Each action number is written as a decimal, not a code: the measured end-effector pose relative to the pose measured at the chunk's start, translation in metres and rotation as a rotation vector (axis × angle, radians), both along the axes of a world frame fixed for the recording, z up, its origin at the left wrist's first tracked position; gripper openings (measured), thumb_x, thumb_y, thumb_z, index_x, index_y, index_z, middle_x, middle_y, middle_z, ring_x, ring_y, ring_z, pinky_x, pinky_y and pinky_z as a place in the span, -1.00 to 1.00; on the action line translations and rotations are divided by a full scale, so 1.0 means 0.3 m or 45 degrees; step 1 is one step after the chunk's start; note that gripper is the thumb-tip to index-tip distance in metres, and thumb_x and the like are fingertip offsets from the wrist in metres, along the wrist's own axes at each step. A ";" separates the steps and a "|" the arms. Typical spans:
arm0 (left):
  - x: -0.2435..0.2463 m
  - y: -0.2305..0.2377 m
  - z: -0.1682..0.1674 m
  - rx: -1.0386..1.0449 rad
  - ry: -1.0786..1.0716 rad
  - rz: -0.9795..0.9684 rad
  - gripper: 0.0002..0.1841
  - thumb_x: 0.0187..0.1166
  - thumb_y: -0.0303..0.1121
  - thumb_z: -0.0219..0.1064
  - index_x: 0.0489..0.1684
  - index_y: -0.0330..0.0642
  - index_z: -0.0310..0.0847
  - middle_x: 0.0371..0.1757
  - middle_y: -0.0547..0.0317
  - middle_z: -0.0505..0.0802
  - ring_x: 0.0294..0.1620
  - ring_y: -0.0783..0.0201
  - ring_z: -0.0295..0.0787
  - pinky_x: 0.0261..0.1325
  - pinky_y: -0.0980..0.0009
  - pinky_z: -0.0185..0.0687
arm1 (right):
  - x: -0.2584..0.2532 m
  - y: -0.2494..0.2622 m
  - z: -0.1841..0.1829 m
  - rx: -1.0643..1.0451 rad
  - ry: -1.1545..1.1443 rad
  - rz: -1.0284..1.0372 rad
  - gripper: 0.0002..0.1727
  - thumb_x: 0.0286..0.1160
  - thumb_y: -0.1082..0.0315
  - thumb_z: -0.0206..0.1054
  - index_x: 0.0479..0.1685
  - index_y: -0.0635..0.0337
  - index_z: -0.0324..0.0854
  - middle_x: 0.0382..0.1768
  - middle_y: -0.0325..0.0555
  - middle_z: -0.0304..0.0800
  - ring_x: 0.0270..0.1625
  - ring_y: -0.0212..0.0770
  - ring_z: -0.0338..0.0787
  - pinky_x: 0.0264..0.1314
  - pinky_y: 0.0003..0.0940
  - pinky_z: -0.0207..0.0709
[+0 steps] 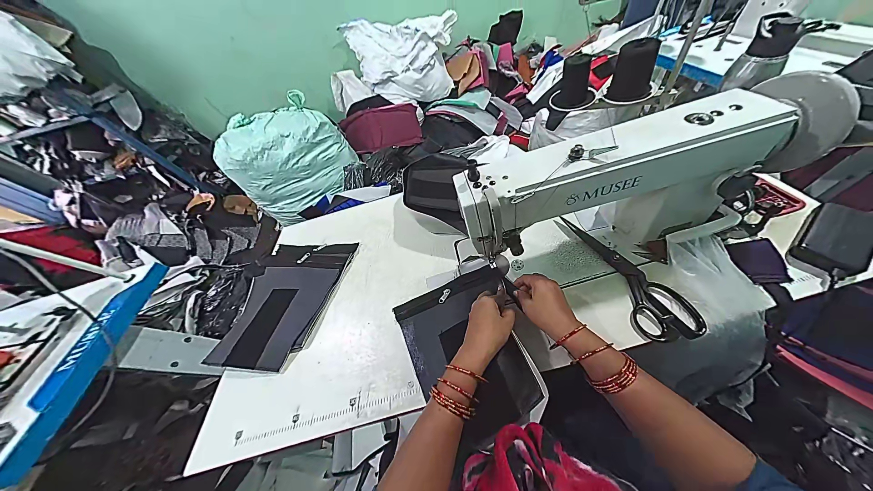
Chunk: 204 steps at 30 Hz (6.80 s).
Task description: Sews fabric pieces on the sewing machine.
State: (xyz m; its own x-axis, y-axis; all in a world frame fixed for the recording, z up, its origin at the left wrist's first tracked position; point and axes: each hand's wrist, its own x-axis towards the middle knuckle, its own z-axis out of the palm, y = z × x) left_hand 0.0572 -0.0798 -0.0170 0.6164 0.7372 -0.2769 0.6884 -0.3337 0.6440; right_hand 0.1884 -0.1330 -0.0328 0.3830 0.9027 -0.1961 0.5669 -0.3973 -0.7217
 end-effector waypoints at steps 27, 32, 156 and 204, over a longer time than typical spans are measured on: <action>0.004 0.010 -0.005 0.026 0.076 -0.118 -0.66 0.63 -0.36 0.22 0.05 -0.52 0.75 0.16 -0.33 0.75 0.22 -0.10 0.71 0.39 0.08 0.54 | -0.015 -0.031 -0.059 0.194 0.429 -0.059 -0.65 0.55 0.53 0.23 0.24 0.40 0.73 0.00 0.12 0.88 -0.05 -0.28 0.83 0.13 -0.39 0.63; -0.003 0.004 -0.009 0.044 0.036 -0.117 -0.67 0.61 -0.36 0.23 -0.02 -0.52 0.77 0.10 -0.32 0.75 0.17 -0.10 0.71 0.34 0.09 0.55 | -0.014 -0.035 -0.055 0.187 0.438 -0.035 -0.64 0.55 0.55 0.21 0.28 0.40 0.71 -0.03 0.10 0.87 -0.11 -0.33 0.79 0.06 -0.43 0.61; -0.103 -0.280 -0.086 0.535 0.443 -0.355 -0.20 0.63 -0.22 0.20 0.86 -0.39 0.01 0.91 -0.19 0.12 0.92 -0.23 -0.08 0.81 -0.33 -0.26 | -0.090 -0.461 -0.206 -0.181 0.688 0.257 -0.49 0.57 0.16 0.44 0.32 0.39 0.65 0.22 0.14 0.79 0.29 -0.19 0.76 0.46 -0.26 0.51; -0.053 0.001 -0.029 -0.095 -0.095 -0.113 -0.64 0.70 -0.40 0.06 0.03 -0.56 0.71 0.04 -0.35 0.81 0.13 -0.11 0.75 0.31 -0.01 0.53 | -0.044 -0.029 -0.035 0.118 0.266 -0.104 -0.68 0.53 0.53 0.26 0.20 0.44 0.70 -0.04 0.12 0.85 -0.08 -0.25 0.80 0.09 -0.37 0.62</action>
State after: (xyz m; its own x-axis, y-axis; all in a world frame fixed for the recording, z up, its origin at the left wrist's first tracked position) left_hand 0.0414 -0.0794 -0.0257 0.6994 0.6577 -0.2796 0.6073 -0.3407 0.7177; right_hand 0.1752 -0.1416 -0.0434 0.4152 0.8882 -0.1967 0.3702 -0.3624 -0.8553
